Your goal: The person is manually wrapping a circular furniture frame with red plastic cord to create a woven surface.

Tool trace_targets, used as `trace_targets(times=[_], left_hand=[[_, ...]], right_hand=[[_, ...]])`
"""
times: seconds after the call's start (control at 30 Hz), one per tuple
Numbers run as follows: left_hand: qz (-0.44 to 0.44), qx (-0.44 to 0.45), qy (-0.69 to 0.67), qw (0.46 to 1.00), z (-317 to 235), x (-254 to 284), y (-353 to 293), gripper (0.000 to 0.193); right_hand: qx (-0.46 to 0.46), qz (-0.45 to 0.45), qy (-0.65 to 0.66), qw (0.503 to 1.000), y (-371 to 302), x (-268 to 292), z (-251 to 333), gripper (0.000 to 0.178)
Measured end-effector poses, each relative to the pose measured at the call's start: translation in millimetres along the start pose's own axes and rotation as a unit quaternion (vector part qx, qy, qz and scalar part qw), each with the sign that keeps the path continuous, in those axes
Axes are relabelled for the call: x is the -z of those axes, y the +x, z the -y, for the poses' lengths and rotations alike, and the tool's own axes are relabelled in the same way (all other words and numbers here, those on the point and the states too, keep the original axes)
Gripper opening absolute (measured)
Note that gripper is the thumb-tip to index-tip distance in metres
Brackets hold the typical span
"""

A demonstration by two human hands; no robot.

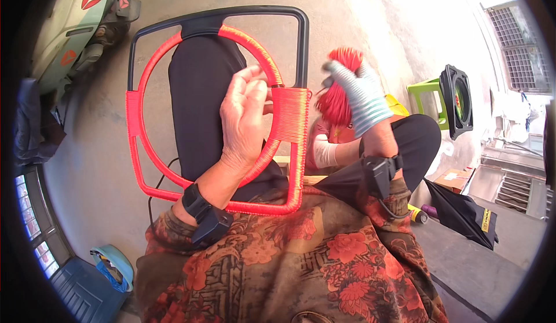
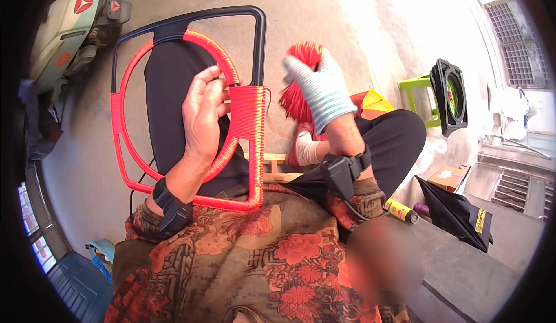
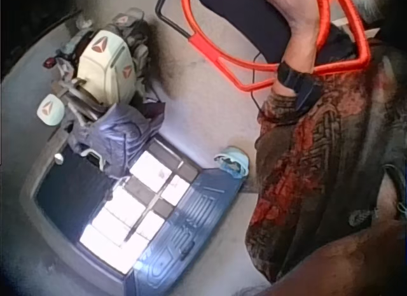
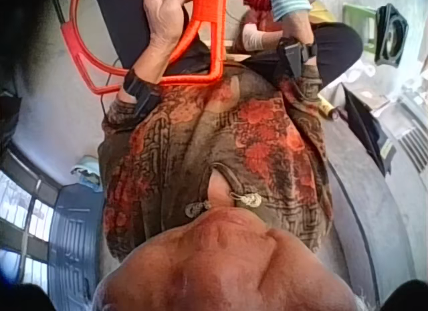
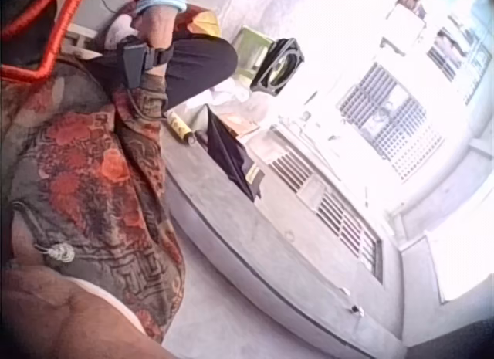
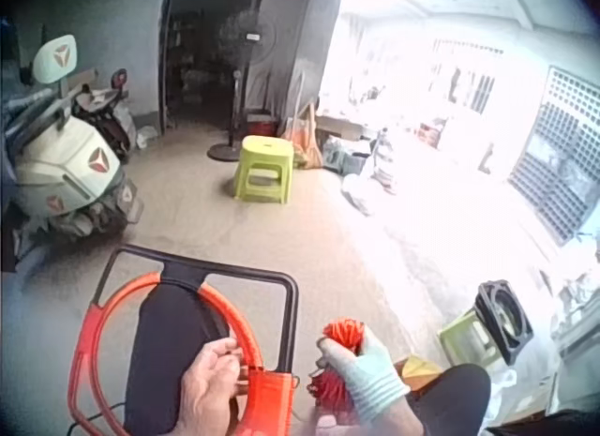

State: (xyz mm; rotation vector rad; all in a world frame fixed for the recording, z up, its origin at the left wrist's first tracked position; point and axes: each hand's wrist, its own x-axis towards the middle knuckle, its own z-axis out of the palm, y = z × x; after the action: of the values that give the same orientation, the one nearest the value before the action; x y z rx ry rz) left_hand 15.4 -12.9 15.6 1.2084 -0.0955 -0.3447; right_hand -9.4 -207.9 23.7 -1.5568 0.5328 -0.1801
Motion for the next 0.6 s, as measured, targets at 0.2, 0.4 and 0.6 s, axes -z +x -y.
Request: trace_targets(times=[0.2, 0.4, 0.6], left_hand=[[0.019, -0.155, 0.029, 0.987, -2.1, 2.7, 3.2, 0.054], [-0.023, -0.07, 0.0, 0.997, 0.5, 8.3, 0.9, 0.032], [-0.039, 0.058, -0.095, 0.993, 16.2, 14.2, -1.5, 0.026]], right_hand=[[0.554, -0.009, -0.413, 0.723, -9.6, -30.1, 43.9, 0.042], [0.503, -0.038, -0.329, 0.798, -29.0, -31.9, 46.3, 0.03], [-0.09, 0.142, 0.166, 0.972, -3.0, -20.9, 2.3, 0.019]])
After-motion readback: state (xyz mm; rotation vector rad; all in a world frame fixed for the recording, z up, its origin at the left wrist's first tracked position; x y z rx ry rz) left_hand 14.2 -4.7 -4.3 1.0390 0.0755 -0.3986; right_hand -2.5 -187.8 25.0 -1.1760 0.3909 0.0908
